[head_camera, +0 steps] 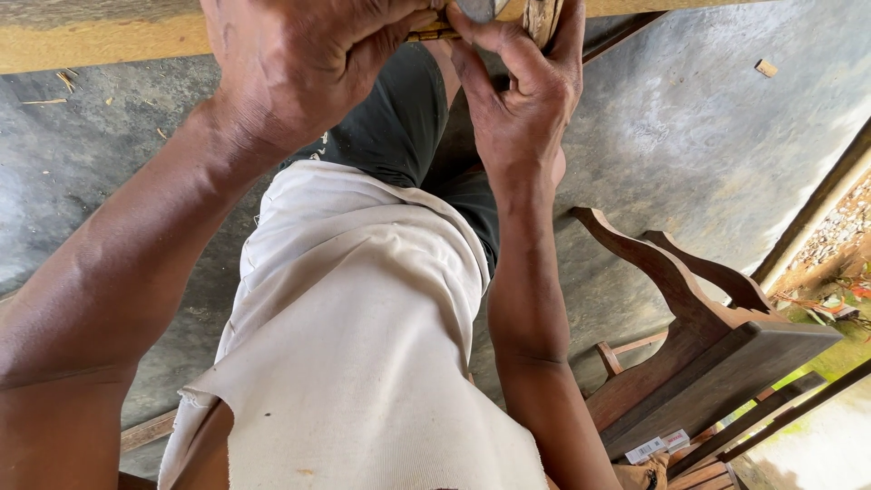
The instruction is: The person installs a metal hinge onto a wooden frame by marking the wood with a pen, using a hammer and chisel to carve a recess, and then securing the hinge with screws using a manual screwdriver.
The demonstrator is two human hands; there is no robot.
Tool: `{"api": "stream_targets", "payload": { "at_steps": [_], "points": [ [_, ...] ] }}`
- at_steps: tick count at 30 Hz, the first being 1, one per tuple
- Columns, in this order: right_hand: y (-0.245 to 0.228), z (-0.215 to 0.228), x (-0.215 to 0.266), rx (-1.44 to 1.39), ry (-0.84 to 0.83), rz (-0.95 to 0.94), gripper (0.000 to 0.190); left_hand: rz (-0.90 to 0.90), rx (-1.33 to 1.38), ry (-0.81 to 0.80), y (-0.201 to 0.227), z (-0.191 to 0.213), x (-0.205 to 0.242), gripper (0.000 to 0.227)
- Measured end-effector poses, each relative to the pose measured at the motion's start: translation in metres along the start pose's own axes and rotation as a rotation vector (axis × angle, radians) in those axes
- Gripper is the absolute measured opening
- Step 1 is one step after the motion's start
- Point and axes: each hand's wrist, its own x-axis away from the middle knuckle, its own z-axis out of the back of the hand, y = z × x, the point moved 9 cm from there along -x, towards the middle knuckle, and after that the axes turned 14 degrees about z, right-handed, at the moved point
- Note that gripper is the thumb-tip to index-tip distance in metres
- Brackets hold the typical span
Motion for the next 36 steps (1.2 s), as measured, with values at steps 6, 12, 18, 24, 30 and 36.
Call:
{"api": "stream_targets", "payload": {
  "at_steps": [6,12,18,24,30,36],
  "points": [
    [-0.020,0.032,0.008,-0.549,-0.077,-0.081,0.017,-0.036,-0.015,0.080,0.016,0.013,-0.015,0.011],
    [-0.049,0.112,0.017,-0.407,0.092,-0.499,0.099,-0.076,0.049,0.127,0.022,0.017,-0.019,0.009],
    [-0.127,0.112,-0.016,0.124,-0.134,-0.134,0.029,-0.060,-0.191,0.188,0.018,0.002,-0.013,0.008],
    [-0.136,0.125,0.011,0.692,-0.351,0.189,0.035,-0.037,-0.119,0.194,0.020,0.004,-0.014,0.013],
    [-0.147,0.115,-0.001,0.632,-0.237,0.182,0.041,-0.063,-0.160,0.171,0.021,0.006,-0.017,0.020],
    [-0.107,0.091,0.014,0.649,-0.468,0.156,0.041,-0.051,-0.190,0.166,0.015,-0.005,-0.009,0.016]
  ]
}}
